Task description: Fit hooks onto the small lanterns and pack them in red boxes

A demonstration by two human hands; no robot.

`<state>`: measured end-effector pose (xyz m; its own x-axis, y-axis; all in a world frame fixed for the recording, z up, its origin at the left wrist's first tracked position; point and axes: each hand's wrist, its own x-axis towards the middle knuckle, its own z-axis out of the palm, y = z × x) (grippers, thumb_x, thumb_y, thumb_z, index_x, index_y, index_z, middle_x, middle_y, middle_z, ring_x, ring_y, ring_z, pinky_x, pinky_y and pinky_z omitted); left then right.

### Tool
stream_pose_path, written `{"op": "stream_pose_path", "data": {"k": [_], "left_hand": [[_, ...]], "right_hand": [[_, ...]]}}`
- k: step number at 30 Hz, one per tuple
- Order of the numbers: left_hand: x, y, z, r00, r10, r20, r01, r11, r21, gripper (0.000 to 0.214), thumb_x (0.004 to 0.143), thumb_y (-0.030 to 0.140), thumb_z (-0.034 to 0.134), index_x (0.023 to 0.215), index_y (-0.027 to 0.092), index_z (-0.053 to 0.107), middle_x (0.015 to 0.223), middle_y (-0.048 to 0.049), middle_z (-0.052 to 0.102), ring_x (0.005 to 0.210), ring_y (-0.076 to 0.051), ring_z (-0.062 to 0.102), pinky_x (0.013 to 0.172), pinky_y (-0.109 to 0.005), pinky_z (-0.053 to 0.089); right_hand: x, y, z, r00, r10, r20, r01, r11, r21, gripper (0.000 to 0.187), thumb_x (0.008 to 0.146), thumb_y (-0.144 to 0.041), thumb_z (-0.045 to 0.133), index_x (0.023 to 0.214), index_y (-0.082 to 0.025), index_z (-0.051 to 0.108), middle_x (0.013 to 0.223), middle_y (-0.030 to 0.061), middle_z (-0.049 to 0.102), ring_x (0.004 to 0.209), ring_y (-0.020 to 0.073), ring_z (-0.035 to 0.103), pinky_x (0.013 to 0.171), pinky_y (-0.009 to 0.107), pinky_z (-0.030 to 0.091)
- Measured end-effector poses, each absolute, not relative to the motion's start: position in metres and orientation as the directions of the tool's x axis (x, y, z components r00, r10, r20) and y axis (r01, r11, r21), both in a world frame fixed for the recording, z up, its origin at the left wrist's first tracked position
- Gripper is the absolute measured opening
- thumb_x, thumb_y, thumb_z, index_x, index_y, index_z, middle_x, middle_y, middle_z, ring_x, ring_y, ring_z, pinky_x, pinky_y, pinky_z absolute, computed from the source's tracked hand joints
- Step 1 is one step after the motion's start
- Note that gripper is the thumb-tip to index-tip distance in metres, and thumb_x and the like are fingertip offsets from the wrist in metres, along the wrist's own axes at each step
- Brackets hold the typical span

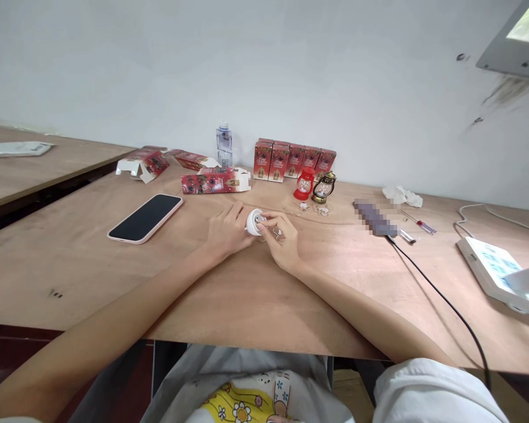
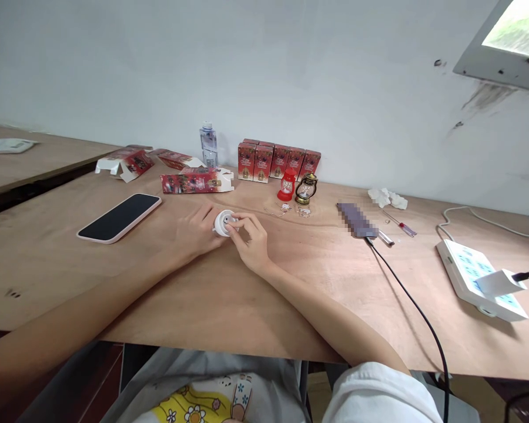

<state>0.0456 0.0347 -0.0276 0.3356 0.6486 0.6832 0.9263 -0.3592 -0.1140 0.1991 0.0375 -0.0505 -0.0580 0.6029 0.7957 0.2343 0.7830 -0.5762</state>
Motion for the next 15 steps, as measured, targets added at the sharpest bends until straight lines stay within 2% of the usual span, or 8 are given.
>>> {"op": "stream_pose_path", "data": {"k": [7, 11, 15], "left_hand": [[0.0453, 0.0318, -0.0235, 0.333, 0.660, 0.673, 0.931, -0.345, -0.122, 0.029, 0.081, 0.041, 0.055, 0.091, 0.015, 0.061, 0.088, -0.0079, 0.064, 0.075, -0.022, 0.062, 0.053, -0.031, 0.036], [0.0440, 0.0333, -0.0244, 0.337, 0.658, 0.673, 0.928, -0.352, -0.120, 0.027, 0.081, 0.039, 0.055, 0.091, 0.015, 0.062, 0.089, -0.0090, 0.065, 0.076, -0.023, 0.062, 0.054, -0.031, 0.036], [0.0441, 0.0356, -0.0266, 0.335, 0.655, 0.677, 0.928, -0.354, -0.116, 0.025, 0.081, 0.038, 0.054, 0.089, 0.016, 0.061, 0.087, -0.0095, 0.066, 0.076, -0.024, 0.063, 0.055, -0.032, 0.037]], "right_hand": [[0.2033, 0.0405, -0.0517, -0.132, 0.552, 0.823, 0.251, 0.822, -0.511, 0.012, 0.088, -0.028, 0.057, 0.081, -0.021, 0.065, 0.099, 0.0081, 0.068, 0.097, 0.0185, 0.065, 0.088, 0.037, 0.051], [0.2039, 0.0412, -0.0515, -0.146, 0.564, 0.813, 0.217, 0.820, -0.530, 0.012, 0.087, -0.026, 0.057, 0.083, -0.022, 0.067, 0.098, 0.0079, 0.069, 0.099, 0.0188, 0.065, 0.090, 0.037, 0.051], [0.2025, 0.0435, -0.0529, -0.110, 0.633, 0.767, 0.173, 0.772, -0.612, 0.012, 0.085, -0.029, 0.060, 0.079, -0.022, 0.067, 0.096, 0.0066, 0.071, 0.097, 0.0193, 0.067, 0.090, 0.038, 0.051]]}}
